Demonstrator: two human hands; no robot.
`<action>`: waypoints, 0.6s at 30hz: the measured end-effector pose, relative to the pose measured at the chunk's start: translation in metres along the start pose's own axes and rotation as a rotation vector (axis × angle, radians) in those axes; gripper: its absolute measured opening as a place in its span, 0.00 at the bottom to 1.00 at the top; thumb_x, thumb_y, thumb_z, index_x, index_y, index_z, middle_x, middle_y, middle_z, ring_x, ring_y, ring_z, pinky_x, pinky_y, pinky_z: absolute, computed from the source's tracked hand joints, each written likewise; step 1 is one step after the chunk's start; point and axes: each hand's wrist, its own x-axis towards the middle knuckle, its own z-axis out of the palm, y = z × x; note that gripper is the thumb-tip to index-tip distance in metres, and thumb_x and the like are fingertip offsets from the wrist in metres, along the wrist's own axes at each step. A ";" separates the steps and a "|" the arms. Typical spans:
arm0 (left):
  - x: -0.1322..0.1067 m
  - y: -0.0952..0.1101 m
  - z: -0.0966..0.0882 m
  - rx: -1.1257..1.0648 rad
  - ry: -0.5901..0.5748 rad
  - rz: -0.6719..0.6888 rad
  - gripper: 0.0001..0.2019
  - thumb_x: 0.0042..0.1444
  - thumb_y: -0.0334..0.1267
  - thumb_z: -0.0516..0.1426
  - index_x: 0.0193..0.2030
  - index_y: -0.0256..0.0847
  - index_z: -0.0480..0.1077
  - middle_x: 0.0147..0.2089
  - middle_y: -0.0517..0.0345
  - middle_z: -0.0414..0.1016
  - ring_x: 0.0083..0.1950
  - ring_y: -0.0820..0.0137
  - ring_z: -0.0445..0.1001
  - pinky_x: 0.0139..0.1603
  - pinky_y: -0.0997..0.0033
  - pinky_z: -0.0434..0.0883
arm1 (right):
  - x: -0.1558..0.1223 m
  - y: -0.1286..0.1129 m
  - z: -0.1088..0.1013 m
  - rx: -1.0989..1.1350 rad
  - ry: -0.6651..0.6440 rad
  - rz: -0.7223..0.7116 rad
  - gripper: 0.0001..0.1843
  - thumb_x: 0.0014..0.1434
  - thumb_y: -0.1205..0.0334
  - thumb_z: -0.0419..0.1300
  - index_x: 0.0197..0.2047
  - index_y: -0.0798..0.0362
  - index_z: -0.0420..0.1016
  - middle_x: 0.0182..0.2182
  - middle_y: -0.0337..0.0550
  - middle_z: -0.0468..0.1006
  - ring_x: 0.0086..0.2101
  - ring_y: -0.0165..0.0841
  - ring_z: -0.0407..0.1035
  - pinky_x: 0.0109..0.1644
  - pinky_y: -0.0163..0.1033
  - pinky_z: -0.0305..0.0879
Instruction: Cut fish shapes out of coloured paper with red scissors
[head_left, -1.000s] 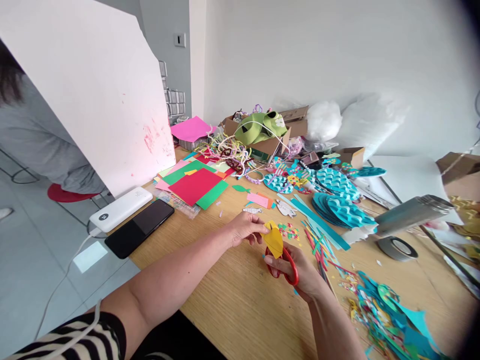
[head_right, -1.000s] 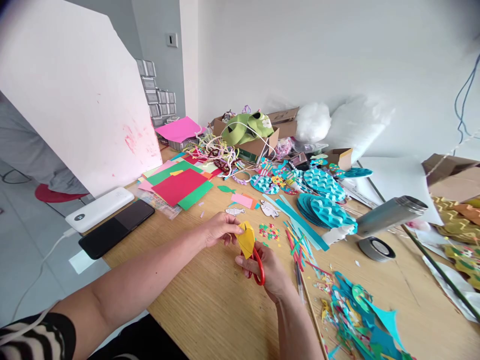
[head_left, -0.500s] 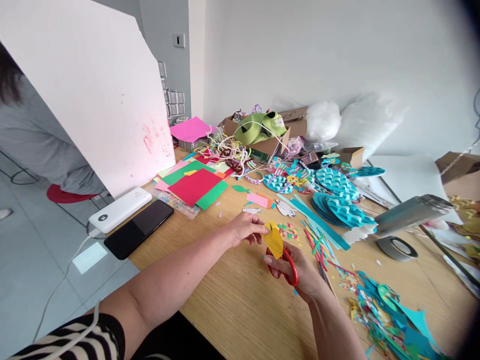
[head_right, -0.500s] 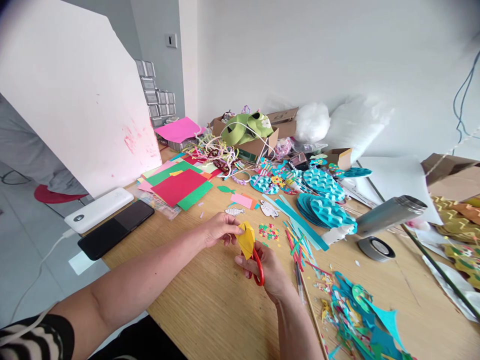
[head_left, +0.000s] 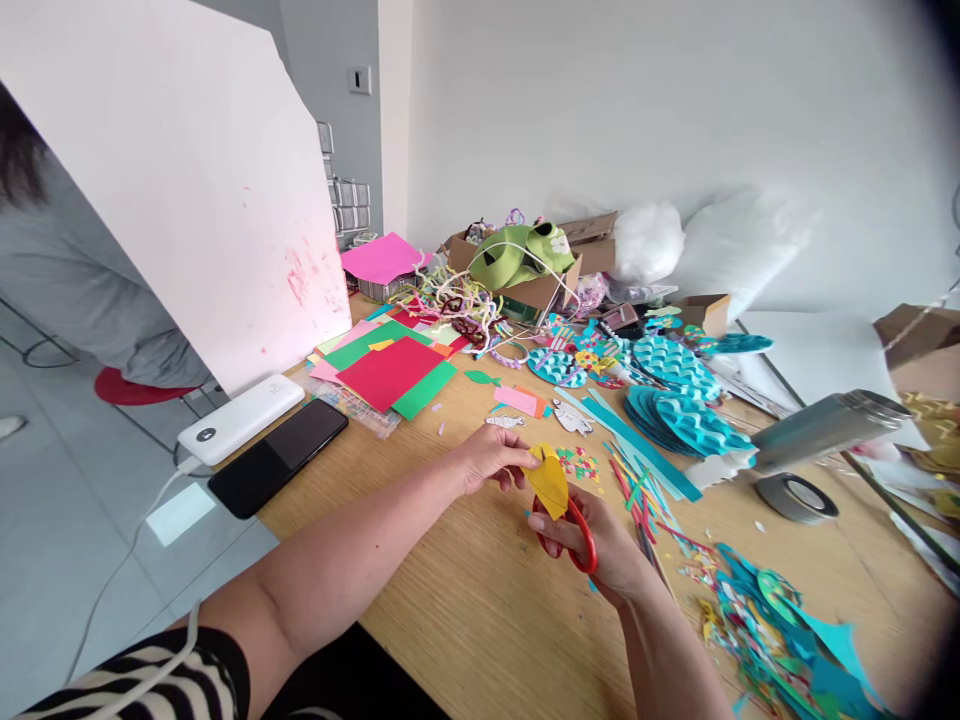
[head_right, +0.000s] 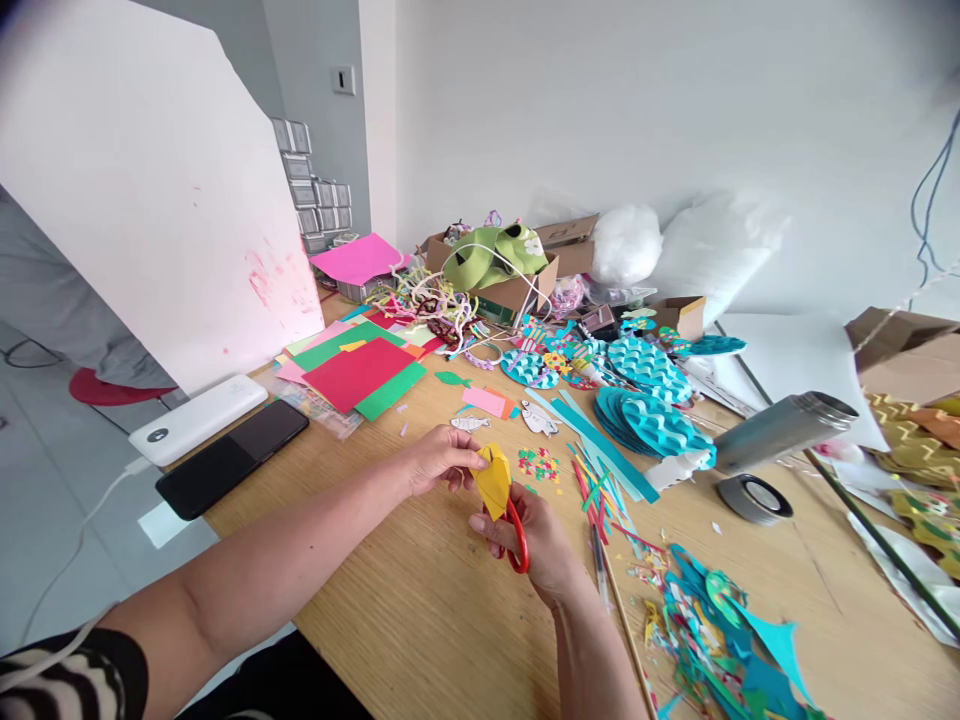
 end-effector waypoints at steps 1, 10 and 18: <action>0.000 0.000 0.000 -0.003 0.000 0.000 0.16 0.35 0.42 0.66 0.29 0.34 0.70 0.23 0.62 0.71 0.20 0.78 0.67 0.19 0.78 0.55 | 0.000 0.000 0.000 -0.001 -0.001 0.000 0.24 0.40 0.49 0.74 0.30 0.53 0.68 0.18 0.33 0.69 0.18 0.26 0.60 0.21 0.33 0.52; 0.001 0.000 0.000 0.002 0.005 -0.007 0.16 0.35 0.42 0.66 0.29 0.35 0.70 0.23 0.61 0.71 0.20 0.78 0.68 0.18 0.78 0.56 | 0.000 -0.001 0.001 0.008 0.003 -0.006 0.24 0.39 0.47 0.74 0.29 0.52 0.68 0.18 0.33 0.68 0.18 0.26 0.59 0.21 0.33 0.53; 0.001 -0.002 0.000 0.006 0.001 -0.006 0.18 0.34 0.44 0.67 0.29 0.35 0.71 0.23 0.61 0.71 0.20 0.78 0.68 0.19 0.78 0.55 | 0.000 -0.004 0.002 0.010 0.013 0.009 0.26 0.38 0.47 0.75 0.31 0.52 0.69 0.18 0.33 0.68 0.18 0.27 0.59 0.22 0.34 0.52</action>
